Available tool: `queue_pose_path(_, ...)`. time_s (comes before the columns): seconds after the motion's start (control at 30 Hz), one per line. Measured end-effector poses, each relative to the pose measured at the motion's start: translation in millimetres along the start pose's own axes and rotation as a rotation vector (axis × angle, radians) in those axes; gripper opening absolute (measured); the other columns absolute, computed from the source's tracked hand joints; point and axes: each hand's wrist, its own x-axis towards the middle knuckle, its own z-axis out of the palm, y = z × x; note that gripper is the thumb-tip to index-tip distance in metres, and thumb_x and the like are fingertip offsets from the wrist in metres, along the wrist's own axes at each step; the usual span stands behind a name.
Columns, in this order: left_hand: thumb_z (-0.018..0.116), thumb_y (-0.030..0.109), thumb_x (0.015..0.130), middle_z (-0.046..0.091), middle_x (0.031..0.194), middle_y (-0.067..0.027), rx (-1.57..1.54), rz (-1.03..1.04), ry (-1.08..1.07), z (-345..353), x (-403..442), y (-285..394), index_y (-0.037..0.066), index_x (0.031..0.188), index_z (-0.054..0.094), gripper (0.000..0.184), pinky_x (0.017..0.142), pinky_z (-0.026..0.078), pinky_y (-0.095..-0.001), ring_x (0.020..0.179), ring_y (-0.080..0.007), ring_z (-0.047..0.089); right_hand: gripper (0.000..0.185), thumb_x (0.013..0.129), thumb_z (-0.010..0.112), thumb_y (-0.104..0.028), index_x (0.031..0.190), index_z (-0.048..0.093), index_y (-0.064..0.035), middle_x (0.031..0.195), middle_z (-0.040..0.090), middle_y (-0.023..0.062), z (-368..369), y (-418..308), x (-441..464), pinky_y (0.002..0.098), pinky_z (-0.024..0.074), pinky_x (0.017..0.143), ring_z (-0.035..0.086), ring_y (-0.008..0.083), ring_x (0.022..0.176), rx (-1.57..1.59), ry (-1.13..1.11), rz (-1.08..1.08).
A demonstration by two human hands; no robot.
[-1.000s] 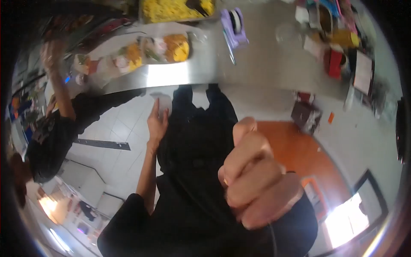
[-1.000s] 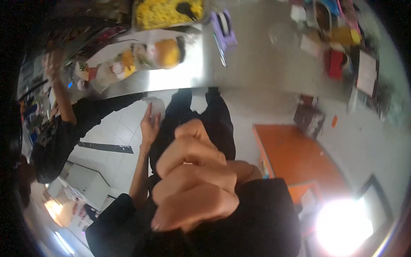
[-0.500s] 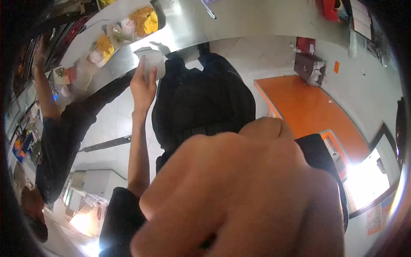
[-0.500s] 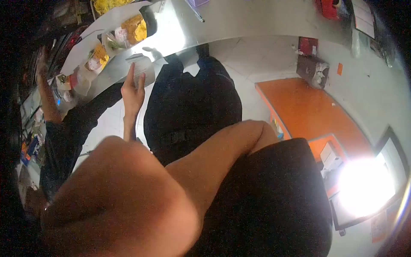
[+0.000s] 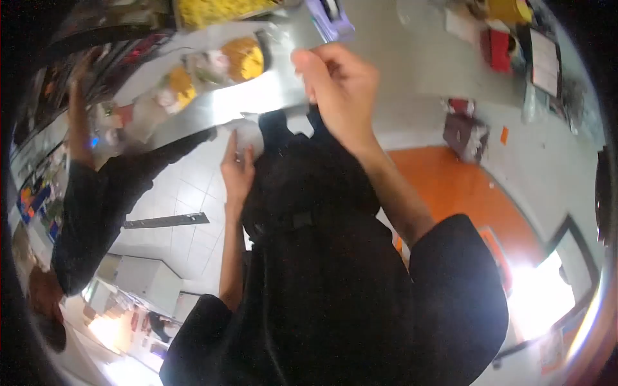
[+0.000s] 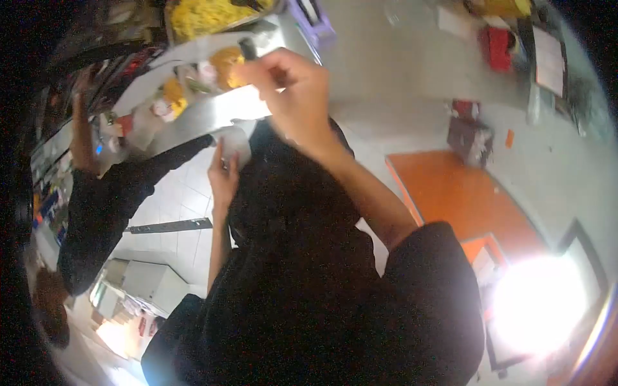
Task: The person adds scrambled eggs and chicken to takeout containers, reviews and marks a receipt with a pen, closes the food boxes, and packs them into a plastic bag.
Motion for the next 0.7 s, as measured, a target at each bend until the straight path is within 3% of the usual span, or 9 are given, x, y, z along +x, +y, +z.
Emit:
queue_pose_path(0.07, 0.06, 0.013, 0.097, 0.066, 0.119, -0.0231, 0.03, 0.216, 0.109, 5, 8, -6, 0.0, 0.142, 0.049, 0.047, 0.081, 0.051, -0.0332, 0.091, -0.0218, 0.063, 0.022, 0.09, 0.071, -0.018, 0.103, 0.068, -0.0001, 0.067, 0.064, 0.0057, -16, 100, 57, 0.0254, 0.0429, 0.053, 0.059, 0.0112, 0.058, -0.47, -0.039, -0.026)
queue_pose_path(0.1, 0.06, 0.013, 0.097, 0.063, 0.125, -0.025, -0.003, 0.127, 0.067, 0, 11, 16, -0.001, 0.14, 0.05, 0.047, 0.087, 0.05, -0.0352, 0.104, -0.0271, 0.063, 0.033, 0.09, 0.07, -0.025, 0.112, 0.066, -0.0011, 0.071, 0.068, 0.0139, -22, 136, 77, 0.0358, 0.0503, 0.058, 0.067, 0.0244, 0.062, -0.766, -0.053, -0.166)
queue_pose_path(0.13, 0.061, 0.013, 0.096, 0.059, 0.131, -0.0269, -0.043, 0.046, 0.016, -5, 15, 38, -0.003, 0.139, 0.05, 0.047, 0.093, 0.049, -0.0372, 0.116, -0.0324, 0.063, 0.033, 0.09, 0.07, -0.025, 0.112, 0.066, -0.0011, 0.071, 0.068, 0.0139, -17, 159, 94, 0.0358, 0.0503, 0.058, 0.067, 0.0244, 0.062, -0.761, -0.05, -0.209)
queue_pose_path(0.2, 0.059, 0.01, 0.096, 0.057, 0.134, -0.0273, -0.058, 0.06, -0.034, 0, 24, 39, -0.005, 0.139, 0.049, 0.047, 0.1, 0.045, -0.0367, 0.125, -0.0324, 0.057, 0.038, 0.09, 0.066, -0.026, 0.121, 0.06, -0.0044, 0.079, 0.071, 0.0187, -4, 191, 122, 0.0476, 0.0552, 0.064, 0.07, 0.0372, 0.073, -1.197, -0.008, -0.153)
queue_pose_path(0.4, 0.056, 0.004, 0.095, 0.057, 0.134, -0.0279, -0.358, 0.122, -0.088, 14, 26, 67, -0.008, 0.138, 0.049, 0.045, 0.105, 0.041, -0.0346, 0.127, -0.0305, 0.056, 0.02, 0.094, 0.057, -0.022, 0.093, 0.06, -0.0025, 0.081, 0.069, 0.0199, -8, 202, 129, 0.0486, 0.0545, 0.059, 0.07, 0.0368, 0.073, -1.262, -0.143, -0.111)
queue_pose_path(0.53, 0.058, 0.001, 0.092, 0.057, 0.135, -0.0253, -0.315, 0.175, -0.129, 28, 37, 63, -0.006, 0.138, 0.05, 0.047, 0.107, 0.039, -0.0346, 0.128, -0.0272, 0.054, 0.032, 0.09, 0.062, -0.028, 0.105, 0.064, -0.0001, 0.086, 0.071, 0.0185, 2, 176, 137, 0.0466, 0.0535, 0.055, 0.07, 0.0337, 0.069, -1.136, -0.077, -0.167)
queue_pose_path(0.6, 0.058, 0.0, 0.092, 0.059, 0.132, -0.0254, -0.187, 0.276, -0.092, 36, 38, 63, -0.005, 0.139, 0.05, 0.049, 0.099, 0.046, -0.034, 0.119, -0.0254, 0.059, 0.026, 0.083, 0.064, -0.024, 0.096, 0.07, -0.002, 0.083, 0.071, 0.0167, 8, 215, 157, 0.0451, 0.0538, 0.053, 0.071, 0.0309, 0.069, -1.454, -0.408, -0.051)
queue_pose_path(0.63, 0.058, -0.002, 0.091, 0.061, 0.13, -0.0246, -0.24, 0.214, -0.124, 37, 37, 66, -0.004, 0.141, 0.048, 0.051, 0.094, 0.049, -0.0329, 0.113, -0.0239, 0.061, 0.022, 0.081, 0.059, -0.019, 0.092, 0.069, -0.0032, 0.069, 0.07, 0.016, 9, 218, 149, 0.0456, 0.0522, 0.05, 0.07, 0.0293, 0.063, -1.478, -0.352, -0.205)
queue_pose_path(0.7, 0.057, -0.007, 0.089, 0.063, 0.125, -0.0212, -0.333, 0.149, -0.13, 40, 32, 78, -0.002, 0.147, 0.041, 0.06, 0.077, 0.055, -0.029, 0.096, -0.0191, 0.064, 0.019, 0.083, 0.059, -0.018, 0.089, 0.067, -0.0012, 0.072, 0.07, 0.0184, 12, 228, 137, 0.0463, 0.0534, 0.051, 0.069, 0.0321, 0.059, -1.35, -0.171, -0.18)
